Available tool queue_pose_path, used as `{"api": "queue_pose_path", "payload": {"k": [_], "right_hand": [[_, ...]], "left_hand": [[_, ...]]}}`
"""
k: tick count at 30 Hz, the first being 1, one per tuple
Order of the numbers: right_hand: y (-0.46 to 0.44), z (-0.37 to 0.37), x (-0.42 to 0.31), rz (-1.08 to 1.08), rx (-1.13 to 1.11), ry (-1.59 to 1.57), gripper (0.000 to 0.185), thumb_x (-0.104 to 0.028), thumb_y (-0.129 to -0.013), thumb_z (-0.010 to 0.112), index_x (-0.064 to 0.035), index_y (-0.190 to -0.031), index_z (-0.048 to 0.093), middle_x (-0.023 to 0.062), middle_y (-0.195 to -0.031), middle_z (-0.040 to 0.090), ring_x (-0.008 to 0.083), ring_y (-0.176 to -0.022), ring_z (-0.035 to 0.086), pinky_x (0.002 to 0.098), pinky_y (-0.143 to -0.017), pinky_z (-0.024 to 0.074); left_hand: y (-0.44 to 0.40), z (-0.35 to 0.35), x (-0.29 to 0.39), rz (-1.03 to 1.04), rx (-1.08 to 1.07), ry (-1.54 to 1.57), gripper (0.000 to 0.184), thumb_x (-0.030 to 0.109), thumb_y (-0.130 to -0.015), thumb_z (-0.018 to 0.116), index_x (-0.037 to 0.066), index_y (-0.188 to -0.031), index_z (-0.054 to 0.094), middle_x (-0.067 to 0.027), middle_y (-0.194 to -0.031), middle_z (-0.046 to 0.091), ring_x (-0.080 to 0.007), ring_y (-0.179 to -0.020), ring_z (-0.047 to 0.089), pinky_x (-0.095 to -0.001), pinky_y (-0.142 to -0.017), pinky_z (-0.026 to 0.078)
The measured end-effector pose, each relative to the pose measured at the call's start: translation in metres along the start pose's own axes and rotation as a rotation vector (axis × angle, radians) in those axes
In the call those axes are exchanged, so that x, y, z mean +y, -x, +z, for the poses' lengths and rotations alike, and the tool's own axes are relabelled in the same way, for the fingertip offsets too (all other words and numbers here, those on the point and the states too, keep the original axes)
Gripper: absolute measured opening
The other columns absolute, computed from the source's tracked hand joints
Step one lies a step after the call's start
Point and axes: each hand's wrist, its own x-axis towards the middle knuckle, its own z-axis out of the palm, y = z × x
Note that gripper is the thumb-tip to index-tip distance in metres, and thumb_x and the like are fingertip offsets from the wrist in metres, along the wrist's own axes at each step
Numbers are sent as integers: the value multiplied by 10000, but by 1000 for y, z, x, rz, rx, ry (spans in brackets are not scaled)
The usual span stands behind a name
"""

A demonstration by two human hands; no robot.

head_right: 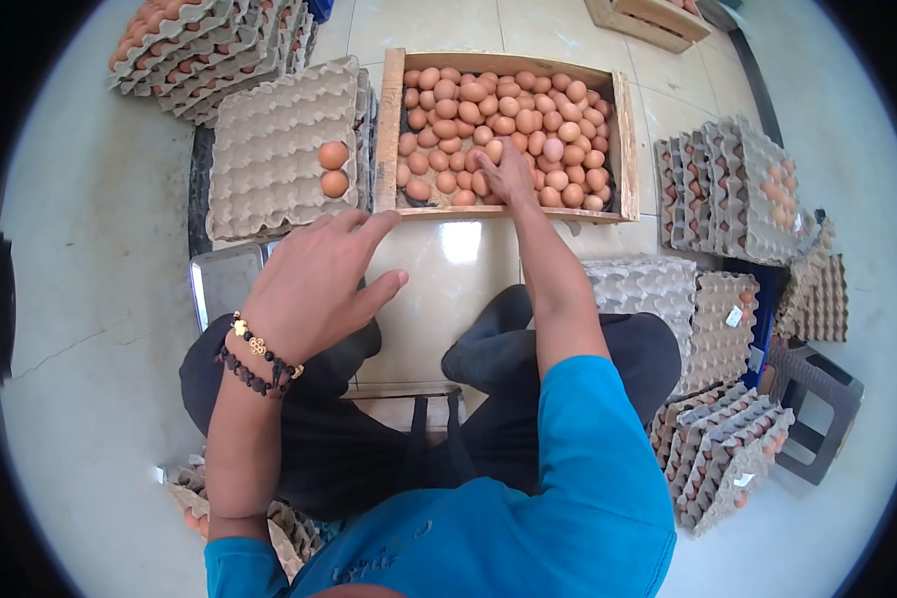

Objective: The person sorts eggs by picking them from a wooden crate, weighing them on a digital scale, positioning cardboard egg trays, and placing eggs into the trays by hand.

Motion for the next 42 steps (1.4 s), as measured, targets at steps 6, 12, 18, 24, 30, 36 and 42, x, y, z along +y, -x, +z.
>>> {"api": "queue_pose_path", "payload": {"k": [6, 12, 18, 24, 30, 36, 42], "right_hand": [[-26, -46, -9, 314, -133, -763, 551, -548, -917, 554, -108, -1246, 504, 180, -1102, 621, 322, -947, 611, 368, -679, 461], [4, -147, -82, 236, -801, -1539, 558, -565, -957, 491, -68, -1210, 519, 159, -1027, 642, 246, -835, 659, 276, -494, 473], [70, -198, -166, 14, -1129, -1434, 575, -573, -985, 451, -47, -1206, 515, 158, -974, 658, 198, -772, 698, 219, -379, 493], [120, -227, -199, 71, -1076, -1427, 645, -643, -950, 453, -70, -1247, 480, 153, -945, 657, 203, -760, 698, 223, -403, 527], [148, -244, -209, 281, -853, -1787, 365, -334, -968, 463, -9, -1092, 574, 159, -966, 637, 237, -777, 649, 240, -483, 554], [150, -246, -216, 217, -360, -1791, 303, -199, -962, 440, -26, -1204, 492, 130, -993, 609, 182, -726, 589, 288, -578, 536], [151, -227, -240, -65, 89, -1543, 239, -223, -981, 453, -64, -1153, 501, 73, -961, 574, 125, -712, 562, 247, -607, 512]], "left_hand": [[-7, 0, -2, -26, -29, -16, 424, 294, -880, 648, 57, -1222, 569, -165, -1014, 645, -356, -948, 635, -455, -813, 507], [-26, -5, -6, 2, 120, 125, 427, 272, -885, 627, 53, -1247, 568, -176, -1065, 652, -369, -1003, 627, -455, -842, 511], [-50, 15, -16, 207, 269, 688, 583, 263, -888, 705, 37, -1383, 496, -131, -1174, 631, -215, -1021, 653, -351, -846, 539], [-38, 11, -1, 405, 85, 1181, 480, 135, -891, 711, 17, -1320, 530, -62, -1037, 622, -113, -862, 655, -248, -640, 576], [-20, -9, -8, 133, 307, 1663, 427, 74, -899, 634, -3, -1298, 502, -80, -1075, 609, -184, -968, 639, -274, -900, 540], [1, -4, 1, 20, 44, 1663, 200, 101, -883, 585, 25, -1067, 581, 0, -819, 561, -83, -661, 567, -183, -534, 479], [0, 18, 28, -127, -118, 1499, 347, 416, -943, 654, 74, -991, 616, 42, -774, 576, -19, -574, 476, -142, -435, 341]]}}
